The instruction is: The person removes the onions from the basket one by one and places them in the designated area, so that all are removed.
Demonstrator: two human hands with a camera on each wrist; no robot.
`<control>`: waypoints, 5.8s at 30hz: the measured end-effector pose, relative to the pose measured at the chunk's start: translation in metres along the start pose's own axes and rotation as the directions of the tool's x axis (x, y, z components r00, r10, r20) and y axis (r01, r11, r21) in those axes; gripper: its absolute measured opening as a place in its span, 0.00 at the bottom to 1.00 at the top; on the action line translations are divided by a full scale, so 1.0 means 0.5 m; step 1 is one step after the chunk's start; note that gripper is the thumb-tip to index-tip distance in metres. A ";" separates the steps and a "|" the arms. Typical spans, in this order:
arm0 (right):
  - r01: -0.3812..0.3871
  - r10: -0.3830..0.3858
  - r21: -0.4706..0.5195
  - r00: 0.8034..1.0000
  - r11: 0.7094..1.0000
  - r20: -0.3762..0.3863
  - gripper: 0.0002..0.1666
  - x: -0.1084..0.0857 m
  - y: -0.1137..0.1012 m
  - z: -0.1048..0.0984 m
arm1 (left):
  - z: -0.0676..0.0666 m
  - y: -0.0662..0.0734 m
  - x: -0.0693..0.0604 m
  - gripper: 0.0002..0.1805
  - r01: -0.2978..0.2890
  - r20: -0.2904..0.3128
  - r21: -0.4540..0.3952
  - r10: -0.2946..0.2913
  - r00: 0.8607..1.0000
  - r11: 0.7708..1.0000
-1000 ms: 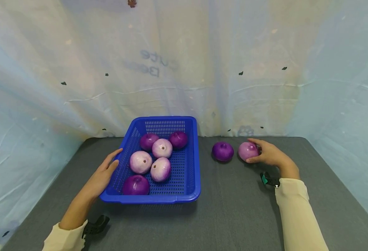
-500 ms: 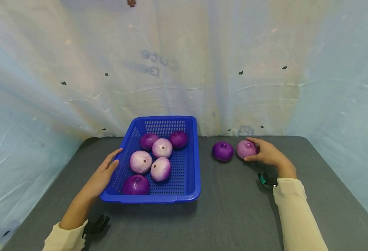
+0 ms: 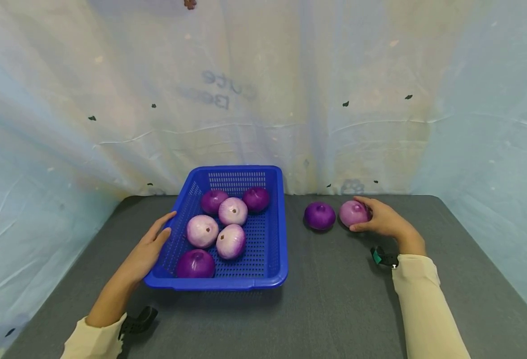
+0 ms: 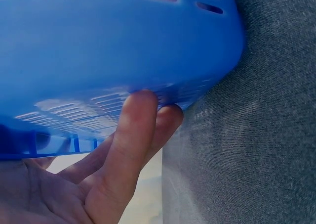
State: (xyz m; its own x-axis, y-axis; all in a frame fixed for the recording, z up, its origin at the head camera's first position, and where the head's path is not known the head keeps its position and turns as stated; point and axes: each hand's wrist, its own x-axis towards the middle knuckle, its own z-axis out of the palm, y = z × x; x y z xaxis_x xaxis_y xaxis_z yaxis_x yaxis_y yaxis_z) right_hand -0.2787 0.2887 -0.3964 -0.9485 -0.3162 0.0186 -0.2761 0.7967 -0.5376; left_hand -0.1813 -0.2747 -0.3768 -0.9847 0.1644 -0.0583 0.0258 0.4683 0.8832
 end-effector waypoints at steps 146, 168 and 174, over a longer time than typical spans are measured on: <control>0.594 -0.489 -0.174 0.768 0.785 0.414 0.49 0.105 -0.474 0.197 | 0.001 0.000 0.004 0.32 0.009 0.015 -0.043 -0.008 1.000 0.999; 0.451 -0.452 -0.029 0.891 0.892 -0.050 0.51 -0.062 -0.405 0.089 | -0.001 -0.002 0.003 0.33 0.014 0.000 -0.005 -0.014 1.000 1.000; 0.425 -0.425 -0.021 0.901 0.905 -0.086 0.51 -0.073 -0.377 0.078 | -0.002 0.001 0.005 0.33 0.009 0.010 -0.030 -0.009 1.000 1.000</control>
State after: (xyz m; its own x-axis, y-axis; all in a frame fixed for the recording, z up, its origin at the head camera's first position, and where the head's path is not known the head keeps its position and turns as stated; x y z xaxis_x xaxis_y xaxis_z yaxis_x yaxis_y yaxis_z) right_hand -0.1859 0.1299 -0.3288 -0.7508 -0.5789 0.3180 -0.6560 0.5976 -0.4609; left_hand -0.1836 -0.2748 -0.3760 -0.9830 0.1694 -0.0707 0.0120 0.4434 0.8963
